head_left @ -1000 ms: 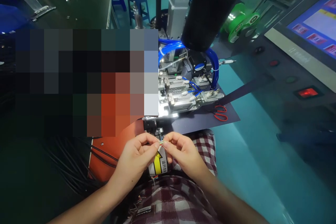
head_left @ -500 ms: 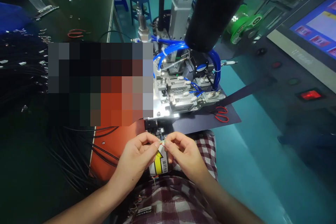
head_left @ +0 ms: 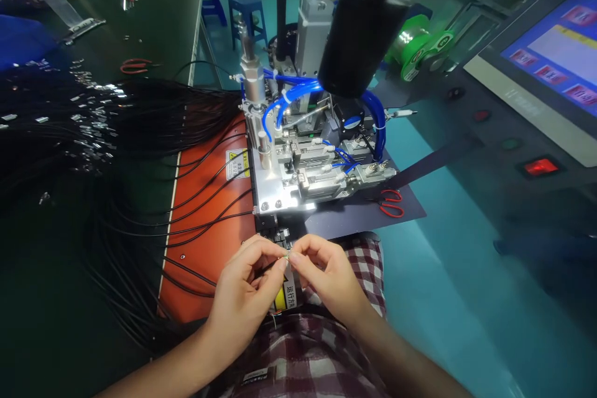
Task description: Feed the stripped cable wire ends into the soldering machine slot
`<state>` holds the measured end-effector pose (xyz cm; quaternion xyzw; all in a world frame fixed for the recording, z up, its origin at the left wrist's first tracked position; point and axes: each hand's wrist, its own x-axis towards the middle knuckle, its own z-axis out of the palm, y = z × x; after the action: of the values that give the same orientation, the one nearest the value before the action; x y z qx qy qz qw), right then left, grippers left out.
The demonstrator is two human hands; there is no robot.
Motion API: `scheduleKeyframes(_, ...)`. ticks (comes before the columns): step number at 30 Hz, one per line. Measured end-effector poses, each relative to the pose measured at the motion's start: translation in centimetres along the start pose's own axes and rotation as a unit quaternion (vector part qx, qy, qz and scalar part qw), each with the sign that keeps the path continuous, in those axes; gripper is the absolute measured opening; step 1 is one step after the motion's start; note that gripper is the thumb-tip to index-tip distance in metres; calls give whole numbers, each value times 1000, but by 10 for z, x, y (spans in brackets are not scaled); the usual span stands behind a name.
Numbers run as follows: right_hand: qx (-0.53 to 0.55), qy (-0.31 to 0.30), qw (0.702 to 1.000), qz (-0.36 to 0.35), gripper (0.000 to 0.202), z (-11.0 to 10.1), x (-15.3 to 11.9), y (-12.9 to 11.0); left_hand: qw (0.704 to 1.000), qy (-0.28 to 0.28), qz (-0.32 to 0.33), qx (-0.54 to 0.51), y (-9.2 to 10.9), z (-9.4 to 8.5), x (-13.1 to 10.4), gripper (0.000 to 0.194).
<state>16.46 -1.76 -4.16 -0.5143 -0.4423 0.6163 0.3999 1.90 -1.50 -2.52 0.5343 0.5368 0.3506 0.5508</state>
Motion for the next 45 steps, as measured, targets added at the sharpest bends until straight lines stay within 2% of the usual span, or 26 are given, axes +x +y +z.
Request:
scheduleKeyframes(2, 60, -18, 998, 23, 16, -1, 0, 3, 1000, -11, 16, 0, 0, 0, 0, 7)
scheduleKeyframes(5, 81, -22, 996, 20, 16, -1, -1, 7, 998, -39, -15, -54, -1, -2, 3, 8)
scheduleKeyframes(9, -2, 3, 1000, -16, 15, -2, -2, 8, 984, -81, -86, -135, -3, -4, 5, 12)
scheduleKeyframes(11, -74, 22, 995, -55, 14, -3, -3, 5, 982, -85, -92, -142, -4, -6, 6, 12)
scheduleKeyframes(14, -130, 25, 987, -88, 13, -5, -4, 1, 992, -71, -45, -98, -4, -7, 6, 9)
scheduleKeyframes(18, -71, -15, 997, -35, 14, -10, -1, 5, 995, -84, 55, 26, -6, -8, 8, 9)
scheduleKeyframes(22, -56, -18, 998, -27, 13, -15, 8, 12, 978, -105, 92, 158, -6, -12, 13, 13)
scheduleKeyframes(26, -43, -9, 999, -16, 12, -22, 25, 14, 964, -56, 84, 247, -6, -21, 19, 14)
scheduleKeyframes(30, -40, -20, 999, 10, 11, -23, 42, 15, 931, -28, 145, 333, -13, -27, 25, 13)
scheduleKeyframes(37, -38, -39, 997, 53, 11, -24, 49, 18, 898, -63, 239, 364, -30, -32, 30, 29)
scheduleKeyframes(45, -22, -53, 997, 57, 12, -27, 52, 23, 879, -69, 250, 399, -30, -30, 31, 32)
